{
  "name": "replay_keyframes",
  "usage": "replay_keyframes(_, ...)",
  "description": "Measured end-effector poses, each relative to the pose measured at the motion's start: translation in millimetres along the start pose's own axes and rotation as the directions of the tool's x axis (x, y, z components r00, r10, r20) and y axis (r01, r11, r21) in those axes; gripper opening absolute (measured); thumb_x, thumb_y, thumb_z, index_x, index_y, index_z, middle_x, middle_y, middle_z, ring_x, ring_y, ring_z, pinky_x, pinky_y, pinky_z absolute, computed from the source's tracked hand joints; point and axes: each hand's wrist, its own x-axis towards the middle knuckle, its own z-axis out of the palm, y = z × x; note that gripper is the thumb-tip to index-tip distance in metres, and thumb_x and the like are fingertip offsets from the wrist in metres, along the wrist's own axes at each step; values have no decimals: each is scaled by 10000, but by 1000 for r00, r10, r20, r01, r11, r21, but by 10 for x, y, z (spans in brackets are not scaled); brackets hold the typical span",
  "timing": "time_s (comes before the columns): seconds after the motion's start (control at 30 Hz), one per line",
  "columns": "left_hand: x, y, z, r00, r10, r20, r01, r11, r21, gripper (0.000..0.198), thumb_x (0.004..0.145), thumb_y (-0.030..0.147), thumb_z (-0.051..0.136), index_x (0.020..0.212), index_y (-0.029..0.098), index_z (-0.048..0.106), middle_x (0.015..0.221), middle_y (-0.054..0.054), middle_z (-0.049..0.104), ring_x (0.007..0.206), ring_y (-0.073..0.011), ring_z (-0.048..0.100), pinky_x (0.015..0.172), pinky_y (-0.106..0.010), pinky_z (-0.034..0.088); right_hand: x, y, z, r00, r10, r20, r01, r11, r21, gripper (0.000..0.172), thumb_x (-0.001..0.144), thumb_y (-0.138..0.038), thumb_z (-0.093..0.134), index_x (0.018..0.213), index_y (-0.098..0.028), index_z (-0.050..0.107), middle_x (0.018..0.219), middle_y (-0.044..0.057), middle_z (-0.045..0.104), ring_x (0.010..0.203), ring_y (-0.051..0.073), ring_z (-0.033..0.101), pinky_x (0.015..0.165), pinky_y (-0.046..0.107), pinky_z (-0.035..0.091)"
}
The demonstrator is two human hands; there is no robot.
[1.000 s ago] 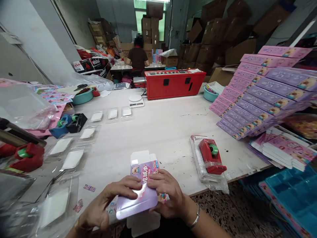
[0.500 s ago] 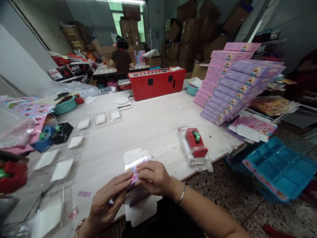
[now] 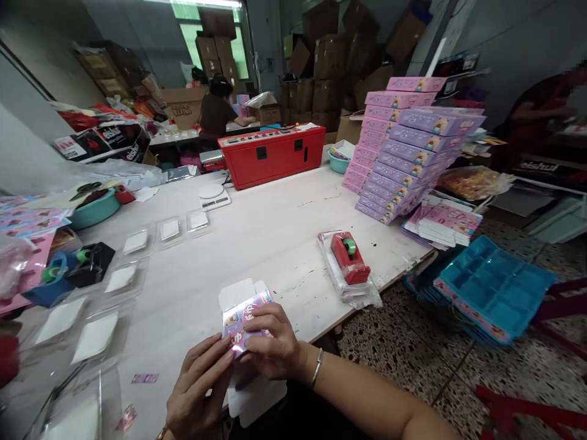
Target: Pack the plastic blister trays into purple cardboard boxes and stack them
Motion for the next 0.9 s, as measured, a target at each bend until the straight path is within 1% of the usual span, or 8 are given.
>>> replay_keyframes(0.23,-45,-117,1,999,-29,19,29,999,-25,375,889,5,653,1224,172,676,1163,-109,731,1145,-219,674,944,-363,613,137,12,35,972,229,59,-236,923,304,150,997,-420,654,1033,-274,652,1030,49,730,1019,201,677,951,391,541)
replay_keyframes(0.37,-40,-82,2,998,-59,32,61,996,-65,514,852,-51,654,1296,207,646,1211,-89,715,1162,-216,670,982,-383,596,17,59,141,992,112,-53,-100,977,190,109,1028,-362,584,1104,-296,625,1121,47,737,1115,218,667,1088,486,424)
replay_keyframes(0.47,-9,-85,-29,993,-88,74,93,994,-61,488,885,-29,625,1288,245,663,1243,-78,709,1184,-218,663,972,-382,598,35,84,156,997,74,-13,-72,989,129,104,1014,-350,605,1102,-301,629,1152,42,740,1141,222,665,1118,495,386)
replay_keyframes(0.6,30,-117,-5,996,-89,15,89,996,0,531,880,-28,635,1312,278,677,1237,-71,725,1171,-238,666,940,-391,583,43,85,-186,965,251,75,-260,948,185,377,960,-415,688,1295,-259,616,1287,130,679,1196,253,649,1038,428,491)
replay_keyframes(0.67,55,-129,79,985,-113,-127,121,991,59,598,833,-54,687,1314,301,689,1215,-63,738,1123,-241,682,941,-399,558,-39,138,-535,872,485,-65,-471,868,157,457,944,-448,689,1342,-240,608,1229,130,681,1122,257,665,988,416,522)
replay_keyframes(0.73,93,-139,203,960,-105,-259,141,982,126,642,784,-65,741,1294,323,708,1185,-53,752,1081,-245,692,960,-413,535,-140,257,-965,653,686,-321,-689,714,126,403,930,-506,667,1233,-242,662,1096,86,687,983,234,665,935,401,525)
replay_keyframes(0.8,138,-150,332,955,-66,-289,121,977,177,671,768,-60,764,1301,343,704,1177,-50,759,1074,-251,692,979,-424,519,-219,430,-1412,431,751,-500,-820,557,129,457,878,-617,662,1124,-232,689,991,60,670,881,218,629,860,376,520)
replay_keyframes(0.9,178,-212,428,969,-67,-236,116,973,199,694,775,-27,781,1342,359,674,1180,-59,758,1052,-257,696,967,-431,521,-262,709,-1927,309,810,-499,-896,424,134,615,779,-773,641,980,-199,733,795,34,632,743,200,567,674,318,477)
